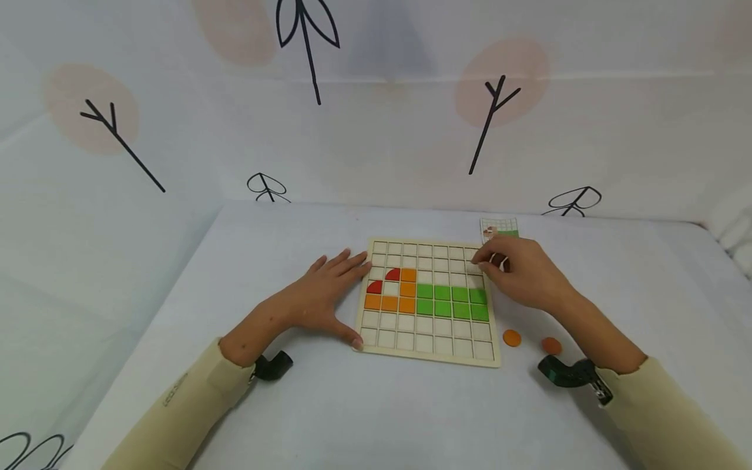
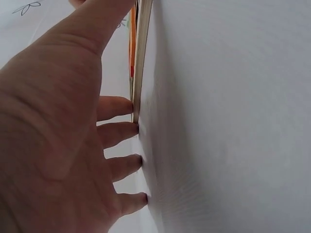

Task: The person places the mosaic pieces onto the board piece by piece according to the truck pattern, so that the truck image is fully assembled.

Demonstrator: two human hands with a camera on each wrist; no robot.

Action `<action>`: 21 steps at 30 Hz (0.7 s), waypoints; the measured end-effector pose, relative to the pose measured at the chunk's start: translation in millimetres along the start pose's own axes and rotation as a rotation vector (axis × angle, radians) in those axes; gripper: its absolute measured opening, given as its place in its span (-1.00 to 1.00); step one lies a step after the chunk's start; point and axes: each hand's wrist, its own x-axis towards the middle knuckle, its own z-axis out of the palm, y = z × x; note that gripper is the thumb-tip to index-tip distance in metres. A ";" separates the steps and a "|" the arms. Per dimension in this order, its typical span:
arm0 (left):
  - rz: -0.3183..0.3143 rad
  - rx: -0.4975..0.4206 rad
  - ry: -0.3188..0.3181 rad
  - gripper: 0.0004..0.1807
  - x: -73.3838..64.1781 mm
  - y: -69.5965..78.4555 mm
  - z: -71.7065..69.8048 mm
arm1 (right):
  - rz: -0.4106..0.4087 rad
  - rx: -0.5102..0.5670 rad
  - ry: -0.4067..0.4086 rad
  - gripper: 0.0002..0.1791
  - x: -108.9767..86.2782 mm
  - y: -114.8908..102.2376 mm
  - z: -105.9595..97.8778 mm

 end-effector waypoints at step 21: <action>-0.002 -0.029 -0.013 0.51 -2.6 0.3 -1.8 | -0.014 0.086 -0.217 -0.77 -16.5 59.4 -13.1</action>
